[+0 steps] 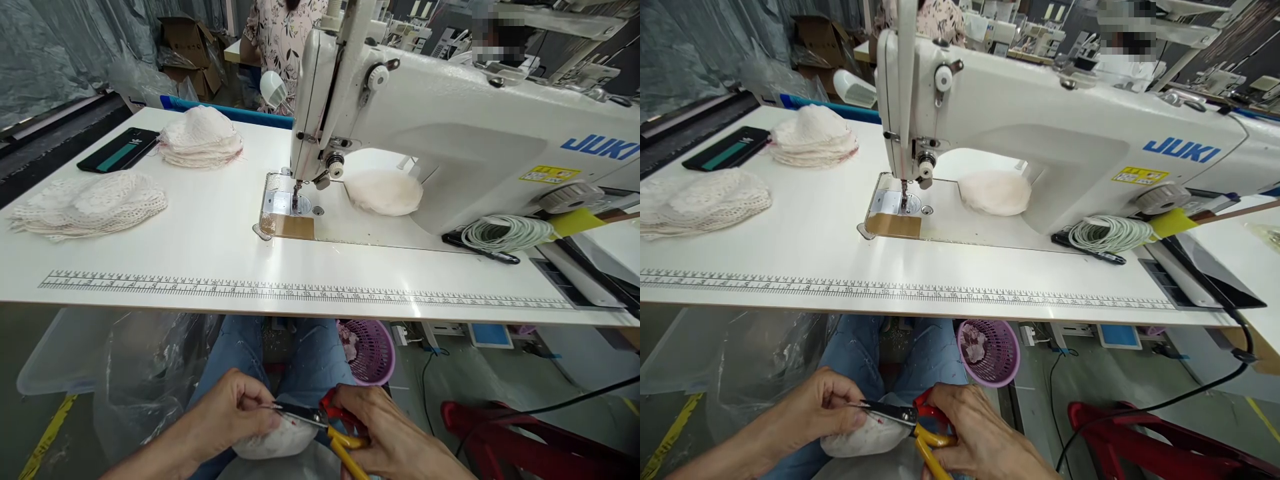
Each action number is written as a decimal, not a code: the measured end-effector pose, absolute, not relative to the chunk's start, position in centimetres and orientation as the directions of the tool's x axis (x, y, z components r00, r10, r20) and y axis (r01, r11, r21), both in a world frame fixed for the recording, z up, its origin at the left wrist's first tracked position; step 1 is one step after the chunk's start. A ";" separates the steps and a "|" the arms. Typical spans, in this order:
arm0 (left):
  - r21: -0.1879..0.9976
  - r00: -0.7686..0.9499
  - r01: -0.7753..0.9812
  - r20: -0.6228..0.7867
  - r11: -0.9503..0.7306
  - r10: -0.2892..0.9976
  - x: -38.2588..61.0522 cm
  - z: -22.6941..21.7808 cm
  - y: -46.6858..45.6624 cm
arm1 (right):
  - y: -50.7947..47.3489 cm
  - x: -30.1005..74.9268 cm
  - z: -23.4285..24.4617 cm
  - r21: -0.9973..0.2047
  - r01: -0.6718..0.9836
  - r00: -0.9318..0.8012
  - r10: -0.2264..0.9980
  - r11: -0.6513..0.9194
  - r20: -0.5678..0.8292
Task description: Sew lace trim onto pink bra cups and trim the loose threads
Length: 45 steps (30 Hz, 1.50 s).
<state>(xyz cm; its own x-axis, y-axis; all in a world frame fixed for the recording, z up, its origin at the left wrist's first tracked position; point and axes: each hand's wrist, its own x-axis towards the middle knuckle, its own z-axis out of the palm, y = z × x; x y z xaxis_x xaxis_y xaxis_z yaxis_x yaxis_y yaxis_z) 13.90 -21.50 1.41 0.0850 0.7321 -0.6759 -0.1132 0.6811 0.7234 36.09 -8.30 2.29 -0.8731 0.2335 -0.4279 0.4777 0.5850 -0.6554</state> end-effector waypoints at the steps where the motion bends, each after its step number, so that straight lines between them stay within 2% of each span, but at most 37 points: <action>1: 0.729 0.086 -0.115 -0.670 0.675 0.737 13.9 1.3 -21.5 | -8.3 36.1 2.1 -0.655 0.479 -0.872 0.233 0.585 -0.430; 13: 0.724 0.115 -0.138 -0.666 0.676 0.737 13.9 1.5 -21.6 | -8.5 36.4 1.3 -0.670 0.466 -0.881 0.237 0.578 -0.409; 17: 0.705 0.109 -0.145 -0.686 0.694 0.720 13.6 1.3 -21.6 | -7.8 36.9 2.4 -0.673 0.412 -0.911 0.303 0.615 -0.280; 21: 0.700 0.115 -0.155 -0.688 0.697 0.717 13.3 1.8 -21.3 | -4.7 38.3 6.0 -0.682 0.408 -0.880 0.462 0.607 -0.115; 23: 0.715 0.106 -0.162 -0.672 0.680 0.733 13.3 2.0 -21.0 | -2.2 39.1 8.2 -0.604 0.477 -0.826 0.561 0.639 -0.058; 25: 0.734 0.092 -0.171 -0.653 0.658 0.752 13.3 2.0 -20.8 | 1.0 39.6 9.9 -0.442 0.578 -0.764 0.645 0.686 0.003; 27: 0.747 0.066 -0.174 -0.642 0.642 0.764 13.3 1.6 -20.6 | 4.6 39.8 10.8 -0.306 0.604 -0.766 0.642 0.736 0.031; 32: 0.778 0.012 -0.182 -0.610 0.602 0.792 13.0 0.8 -21.0 | 11.9 40.5 10.2 -0.146 0.590 -0.800 0.600 0.794 0.030; 36: 0.801 -0.010 -0.168 -0.584 0.575 0.812 12.6 1.2 -21.6 | 8.8 39.6 10.2 -0.039 0.643 -0.755 0.642 0.765 0.136; 37: 0.804 -0.008 -0.158 -0.581 0.573 0.814 12.7 1.4 -21.5 | 6.4 38.7 10.4 -0.050 0.664 -0.727 0.660 0.746 0.190; 38: 0.805 -0.002 -0.147 -0.581 0.575 0.814 12.7 1.5 -21.5 | 3.6 37.6 10.5 -0.120 0.629 -0.738 0.639 0.768 0.217; 40: 0.803 0.013 -0.133 -0.584 0.580 0.812 13.0 1.8 -21.2 | -2.2 34.8 10.3 -0.383 0.428 -0.875 0.481 0.818 0.050; 41: 0.804 0.022 -0.132 -0.582 0.580 0.813 13.2 1.9 -21.0 | -4.9 33.2 9.9 -0.491 0.368 -0.913 0.407 0.789 -0.030; 43: 0.809 0.040 -0.146 -0.570 0.569 0.821 13.4 2.1 -20.9 | -8.6 30.6 8.3 -0.617 0.366 -0.927 0.330 0.696 -0.178; 45: 0.826 0.057 -0.162 -0.538 0.540 0.841 13.5 2.1 -21.1 | -10.3 28.9 6.5 -0.693 0.418 -0.907 0.320 0.588 -0.275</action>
<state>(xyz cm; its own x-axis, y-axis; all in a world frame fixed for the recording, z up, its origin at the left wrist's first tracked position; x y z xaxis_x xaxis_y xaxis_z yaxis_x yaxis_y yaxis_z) 13.47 -21.06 2.12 0.0574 0.8410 -0.5379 -0.1616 0.5395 0.8263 28.92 -10.29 6.50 -0.9067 0.3196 -0.2753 0.4176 0.5879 -0.6928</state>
